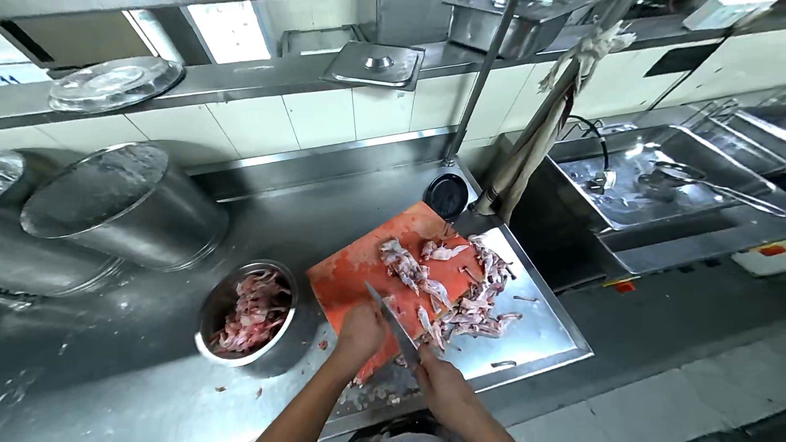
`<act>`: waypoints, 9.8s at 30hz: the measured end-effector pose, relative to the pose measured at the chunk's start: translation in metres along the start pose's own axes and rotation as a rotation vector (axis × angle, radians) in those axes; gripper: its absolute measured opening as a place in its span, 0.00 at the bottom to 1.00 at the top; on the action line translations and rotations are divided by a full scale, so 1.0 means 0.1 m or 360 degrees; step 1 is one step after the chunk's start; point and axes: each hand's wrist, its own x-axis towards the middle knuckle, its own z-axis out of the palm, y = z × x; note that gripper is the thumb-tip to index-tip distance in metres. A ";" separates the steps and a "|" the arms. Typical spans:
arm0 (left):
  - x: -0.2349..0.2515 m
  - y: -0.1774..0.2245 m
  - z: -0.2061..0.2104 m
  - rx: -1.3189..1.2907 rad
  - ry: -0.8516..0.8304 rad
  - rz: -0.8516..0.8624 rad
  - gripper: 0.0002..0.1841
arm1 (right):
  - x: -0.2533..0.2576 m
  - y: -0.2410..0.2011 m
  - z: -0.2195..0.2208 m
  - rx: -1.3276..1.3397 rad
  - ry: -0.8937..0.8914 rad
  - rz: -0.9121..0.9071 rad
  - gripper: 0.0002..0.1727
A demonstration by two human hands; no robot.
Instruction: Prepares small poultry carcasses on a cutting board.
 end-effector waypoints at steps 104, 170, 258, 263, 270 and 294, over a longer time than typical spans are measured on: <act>0.05 -0.57 0.48 0.0284 0.0295 0.0442 0.15 | -0.02 -0.07 0.14 -0.0673 -0.0122 0.0190 0.18; 0.17 -0.71 0.70 -0.0725 -0.0124 -0.0343 0.22 | 0.28 -0.07 0.28 -0.0565 -0.0188 0.0154 0.20; 0.27 -0.60 0.64 0.0144 0.0724 0.1242 0.12 | 0.26 -0.35 -0.21 0.0192 -0.0010 -0.0325 0.24; 0.28 -1.23 0.31 -0.0026 0.0519 0.0737 0.19 | 0.13 -0.28 -0.61 0.0342 -0.0112 -0.0303 0.21; -0.20 -0.44 0.06 -0.0386 0.0316 0.1434 0.21 | 0.30 -0.54 -0.78 -0.0092 -0.0367 -0.0640 0.22; -0.29 -0.58 0.27 -0.0307 0.0530 0.1327 0.15 | 0.09 -1.11 -0.76 -0.1110 -0.0221 -0.0805 0.20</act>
